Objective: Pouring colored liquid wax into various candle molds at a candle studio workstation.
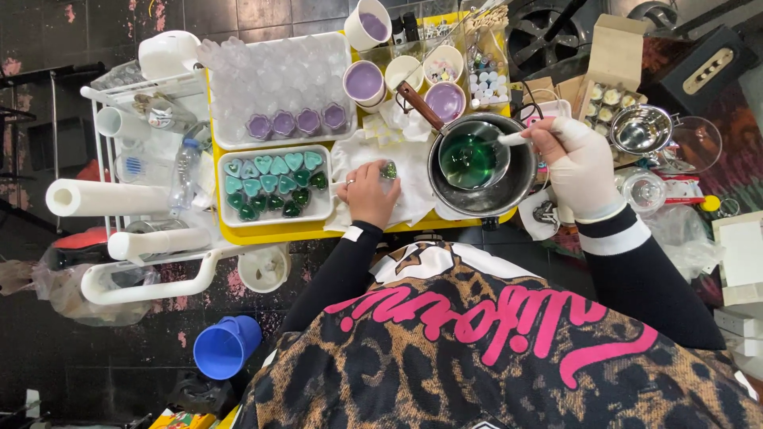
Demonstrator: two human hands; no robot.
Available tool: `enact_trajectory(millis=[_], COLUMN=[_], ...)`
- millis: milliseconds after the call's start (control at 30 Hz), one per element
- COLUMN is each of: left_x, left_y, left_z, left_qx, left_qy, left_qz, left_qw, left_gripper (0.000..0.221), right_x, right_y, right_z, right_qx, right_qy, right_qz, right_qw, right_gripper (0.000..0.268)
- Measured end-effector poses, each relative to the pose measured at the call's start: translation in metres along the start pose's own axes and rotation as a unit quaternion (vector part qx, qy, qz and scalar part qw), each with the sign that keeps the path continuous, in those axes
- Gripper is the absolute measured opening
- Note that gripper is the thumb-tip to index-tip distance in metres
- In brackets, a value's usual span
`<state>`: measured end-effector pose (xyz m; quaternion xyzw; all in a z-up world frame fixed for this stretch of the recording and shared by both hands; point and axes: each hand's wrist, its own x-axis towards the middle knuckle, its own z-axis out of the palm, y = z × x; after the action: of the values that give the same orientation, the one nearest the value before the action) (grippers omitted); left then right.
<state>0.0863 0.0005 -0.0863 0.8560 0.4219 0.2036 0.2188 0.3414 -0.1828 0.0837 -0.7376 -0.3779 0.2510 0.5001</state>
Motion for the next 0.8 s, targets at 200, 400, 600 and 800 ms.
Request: enact_trajectory(millis=[200, 400, 600, 800], left_x=[0.0, -0.01, -0.004, -0.003], left_y=[0.012, 0.0, 0.018, 0.019], left_z=[-0.011, -0.001, -0.025, -0.017], left_qx=[-0.014, -0.19, -0.13, -0.085], left_qy=[-0.009, 0.013, -0.026, -0.039], left_qz=[-0.017, 0.003, 0.01, 0.036], left_qw=[1.0, 0.982, 0.991, 0.995], left_gripper=[0.049, 0.047, 0.05, 0.05], right_x=[-0.016, -0.018, -0.015, -0.018], right_y=[-0.012, 0.008, 0.006, 0.001], right_z=[-0.009, 0.0, -0.002, 0.002], right_qx=[-0.127, -0.062, -0.051, -0.064], right_qy=[0.021, 0.065, 0.072, 0.016], right_qz=[-0.12, -0.045, -0.026, -0.021], right_qw=[0.984, 0.995, 0.996, 0.998], right_gripper=[0.015, 0.02, 0.02, 0.017])
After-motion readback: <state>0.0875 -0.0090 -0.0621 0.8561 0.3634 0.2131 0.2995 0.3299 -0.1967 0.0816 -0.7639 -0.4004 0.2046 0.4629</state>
